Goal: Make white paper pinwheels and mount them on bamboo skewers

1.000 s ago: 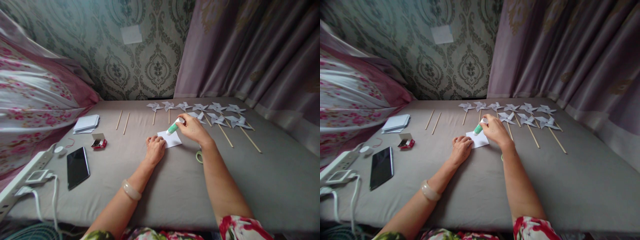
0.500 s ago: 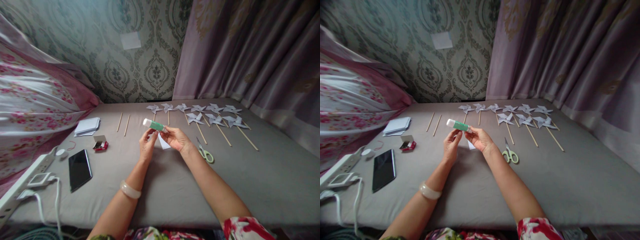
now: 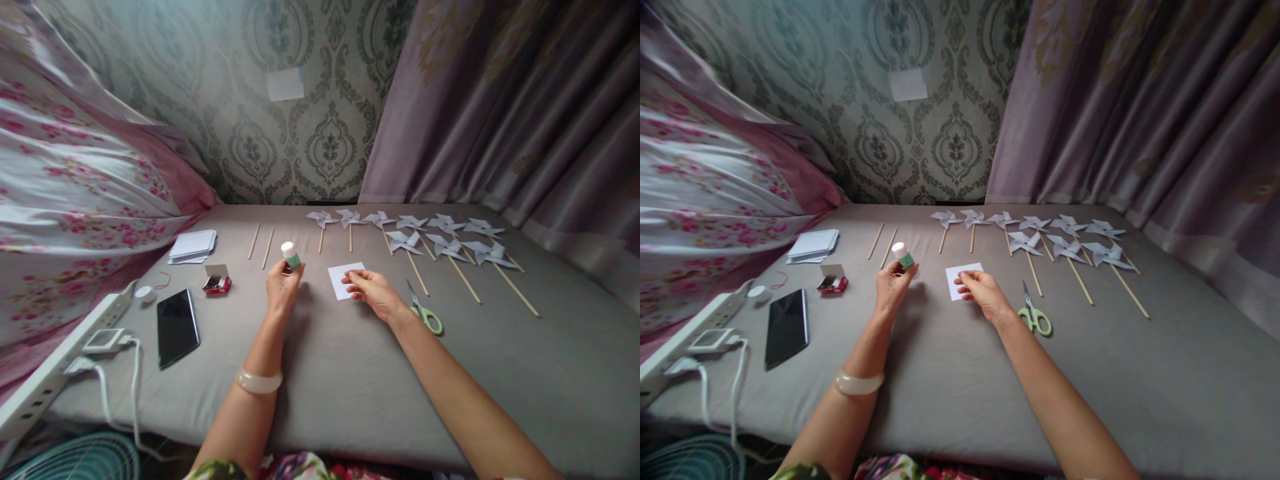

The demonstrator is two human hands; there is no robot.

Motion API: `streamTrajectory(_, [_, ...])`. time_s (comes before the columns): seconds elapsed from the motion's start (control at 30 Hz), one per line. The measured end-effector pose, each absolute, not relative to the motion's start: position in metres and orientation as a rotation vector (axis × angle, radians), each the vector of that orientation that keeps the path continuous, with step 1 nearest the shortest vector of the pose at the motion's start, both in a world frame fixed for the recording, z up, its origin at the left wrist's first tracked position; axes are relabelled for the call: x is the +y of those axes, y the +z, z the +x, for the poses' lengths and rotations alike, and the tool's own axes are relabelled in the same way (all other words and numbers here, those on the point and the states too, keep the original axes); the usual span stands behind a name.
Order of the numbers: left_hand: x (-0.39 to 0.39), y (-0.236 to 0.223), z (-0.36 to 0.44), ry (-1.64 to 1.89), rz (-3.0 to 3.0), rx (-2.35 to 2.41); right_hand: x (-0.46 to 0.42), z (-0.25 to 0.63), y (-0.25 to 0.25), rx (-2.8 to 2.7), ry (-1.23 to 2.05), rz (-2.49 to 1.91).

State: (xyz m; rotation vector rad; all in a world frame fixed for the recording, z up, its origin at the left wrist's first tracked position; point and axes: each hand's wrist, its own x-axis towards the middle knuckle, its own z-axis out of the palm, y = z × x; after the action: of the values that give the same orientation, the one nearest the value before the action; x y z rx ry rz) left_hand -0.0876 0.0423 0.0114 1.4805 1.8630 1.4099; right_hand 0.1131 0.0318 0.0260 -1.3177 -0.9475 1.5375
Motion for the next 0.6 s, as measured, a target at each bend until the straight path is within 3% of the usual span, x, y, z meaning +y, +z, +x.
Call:
streamTrajectory(0.23, [0.044,0.008,-0.107,1.207,1.483,1.991,0.029,0.145,-0.006,-1.222,1.157,-1.388])
streamTrajectory(0.43, [0.047,0.004,-0.112,1.131,1.446,2.030,0.023,0.151,-0.006,-1.772,0.573,-1.474])
streamTrajectory(0.6, [0.048,0.005,-0.109,1.083,1.445,2.017,0.012,0.140,-0.007,-2.005,0.367,-1.548])
